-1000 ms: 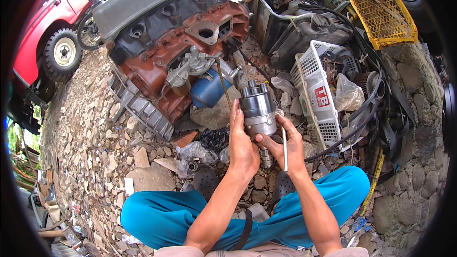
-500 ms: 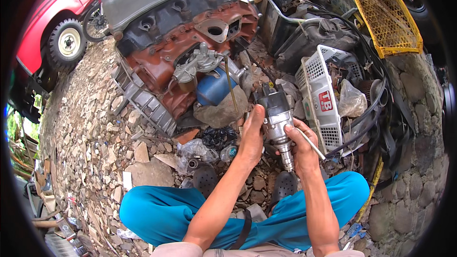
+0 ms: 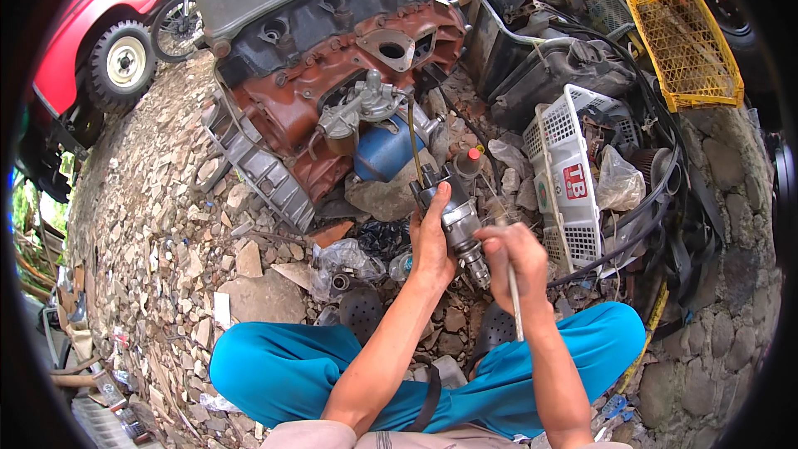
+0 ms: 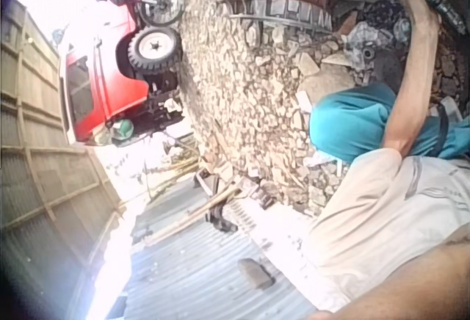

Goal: The person sits on the ground and disassembles a cylindrical engine component, removes a small metal piece, and uses a screwdriver to adjust internal parts. The person then wipes the component with a cloth and reassembles it, placing it back into the engine block.

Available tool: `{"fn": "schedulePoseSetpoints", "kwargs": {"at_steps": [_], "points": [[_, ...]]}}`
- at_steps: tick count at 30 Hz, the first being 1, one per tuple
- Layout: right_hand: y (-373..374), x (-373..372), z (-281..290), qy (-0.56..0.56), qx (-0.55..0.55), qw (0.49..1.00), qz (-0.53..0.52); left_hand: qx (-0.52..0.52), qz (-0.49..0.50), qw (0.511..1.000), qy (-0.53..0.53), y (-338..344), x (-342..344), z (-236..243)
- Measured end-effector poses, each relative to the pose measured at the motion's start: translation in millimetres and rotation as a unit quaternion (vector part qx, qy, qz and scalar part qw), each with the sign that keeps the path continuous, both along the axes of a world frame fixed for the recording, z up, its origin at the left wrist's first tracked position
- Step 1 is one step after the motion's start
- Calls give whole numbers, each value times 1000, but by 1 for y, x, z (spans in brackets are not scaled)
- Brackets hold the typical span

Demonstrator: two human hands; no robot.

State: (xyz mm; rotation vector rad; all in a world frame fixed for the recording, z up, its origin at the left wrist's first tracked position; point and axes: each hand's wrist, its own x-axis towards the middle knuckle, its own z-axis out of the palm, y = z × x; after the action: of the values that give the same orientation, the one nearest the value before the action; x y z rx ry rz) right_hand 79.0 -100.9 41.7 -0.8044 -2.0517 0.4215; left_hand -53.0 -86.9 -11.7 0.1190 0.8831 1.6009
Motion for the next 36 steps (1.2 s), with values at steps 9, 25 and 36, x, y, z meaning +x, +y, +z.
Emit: {"fn": "schedulePoseSetpoints", "kwargs": {"at_steps": [9,25,36], "points": [[-6,-17,9,24,-272,961,44,50,-10,999,8,-5,-18,2],[0,-31,-2,117,-307,945,-7,81,-41,994,-55,-17,-42,4],[-33,-46,46,246,-244,935,-74,164,-42,976,-138,-31,-45,44]]}}
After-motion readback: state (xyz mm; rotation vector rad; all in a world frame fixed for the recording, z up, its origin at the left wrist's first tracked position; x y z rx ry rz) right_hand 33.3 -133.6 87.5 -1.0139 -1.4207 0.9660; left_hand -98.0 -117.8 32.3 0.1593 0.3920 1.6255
